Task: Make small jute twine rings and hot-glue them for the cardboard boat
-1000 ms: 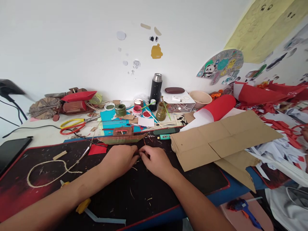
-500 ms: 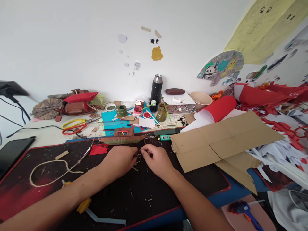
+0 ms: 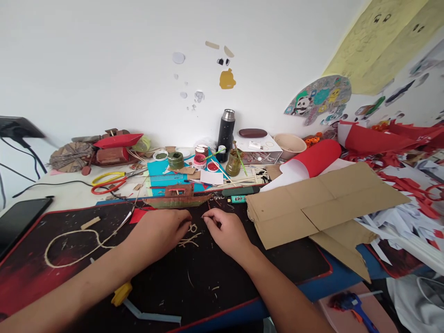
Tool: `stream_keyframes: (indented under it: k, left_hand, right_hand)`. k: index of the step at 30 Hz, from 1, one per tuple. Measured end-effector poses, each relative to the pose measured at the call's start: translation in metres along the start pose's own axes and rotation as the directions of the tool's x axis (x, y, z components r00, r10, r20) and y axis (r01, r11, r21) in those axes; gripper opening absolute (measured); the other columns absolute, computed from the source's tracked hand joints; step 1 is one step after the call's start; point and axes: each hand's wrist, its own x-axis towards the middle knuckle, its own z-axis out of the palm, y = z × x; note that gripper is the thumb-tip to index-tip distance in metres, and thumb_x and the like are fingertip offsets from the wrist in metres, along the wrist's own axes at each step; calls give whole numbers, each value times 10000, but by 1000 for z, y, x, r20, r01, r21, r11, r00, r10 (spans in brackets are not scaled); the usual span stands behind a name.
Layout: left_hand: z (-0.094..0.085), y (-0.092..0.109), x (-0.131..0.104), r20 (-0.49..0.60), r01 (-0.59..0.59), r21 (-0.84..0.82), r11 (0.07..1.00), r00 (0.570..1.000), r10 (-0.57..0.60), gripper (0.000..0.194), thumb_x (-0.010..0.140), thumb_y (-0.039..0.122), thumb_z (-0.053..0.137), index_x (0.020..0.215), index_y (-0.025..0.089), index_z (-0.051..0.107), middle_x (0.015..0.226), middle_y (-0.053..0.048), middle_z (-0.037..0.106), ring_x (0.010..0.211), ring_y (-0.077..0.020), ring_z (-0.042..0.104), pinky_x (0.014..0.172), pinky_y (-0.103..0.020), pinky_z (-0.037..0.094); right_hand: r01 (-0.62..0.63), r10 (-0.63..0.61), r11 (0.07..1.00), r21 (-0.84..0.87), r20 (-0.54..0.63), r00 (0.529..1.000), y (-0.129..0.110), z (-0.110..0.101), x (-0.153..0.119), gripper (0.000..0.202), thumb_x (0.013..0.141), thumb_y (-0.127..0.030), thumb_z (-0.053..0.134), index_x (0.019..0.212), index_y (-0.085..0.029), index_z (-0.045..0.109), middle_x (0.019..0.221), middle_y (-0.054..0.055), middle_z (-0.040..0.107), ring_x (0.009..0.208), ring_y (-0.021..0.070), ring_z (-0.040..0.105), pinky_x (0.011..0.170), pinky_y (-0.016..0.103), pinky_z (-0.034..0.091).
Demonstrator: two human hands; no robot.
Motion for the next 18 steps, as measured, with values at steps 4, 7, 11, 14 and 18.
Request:
stream_keyframes:
  k: [4, 7, 11, 14, 18]
  left_hand:
    - [-3, -25, -13, -23, 105, -42, 994, 994, -106, 387, 1089, 405, 509, 1268, 312, 839, 1119, -73, 908, 1007, -372, 857, 801, -401, 581]
    - [2, -38, -17, -14, 131, -12, 991, 991, -132, 413, 1071, 389, 491, 1248, 308, 855, 1110, -94, 908, 989, -395, 858, 783, -417, 587]
    - [8, -37, -15, 41, 136, 43, 990, 990, -138, 425, 1081, 336, 479, 1303, 280, 837, 1133, -131, 901, 1006, -407, 856, 802, -439, 604]
    - [9, -31, -8, 51, 122, 69, 990, 991, -125, 422, 1107, 320, 466, 1304, 252, 833, 1171, -164, 889, 1043, -405, 851, 829, -446, 612]
    - [6, -23, 2, 64, 105, 86, 991, 992, -111, 355, 1105, 311, 513, 1174, 229, 852, 1104, -171, 886, 1022, -408, 850, 827, -450, 615]
  right_hand:
    - [19, -19, 1000, -1, -2, 1000, 0, 1, -1, 214, 1060, -284, 649, 1113, -236, 851, 717, -5, 727, 650, 186, 649, 667, 297, 393]
    - [27, -27, 1000, 8, -2, 1000, 0, 1, -1, 212, 1064, -284, 649, 1112, -232, 849, 728, -4, 737, 661, 187, 661, 676, 297, 404]
    - [33, -33, 999, 10, -1, 999, 0, 2, -1, 204, 1067, -276, 648, 1104, -238, 845, 728, -5, 735, 677, 188, 674, 693, 296, 413]
    - [28, -28, 1000, 10, 7, 1000, 0, 2, -1, 206, 1068, -278, 647, 1106, -236, 845, 724, -6, 733, 675, 188, 672, 694, 296, 412]
    - [23, -23, 1000, -5, 16, 1000, 0, 1, -1, 214, 1069, -283, 646, 1117, -229, 848, 728, -3, 741, 681, 188, 674, 695, 299, 406]
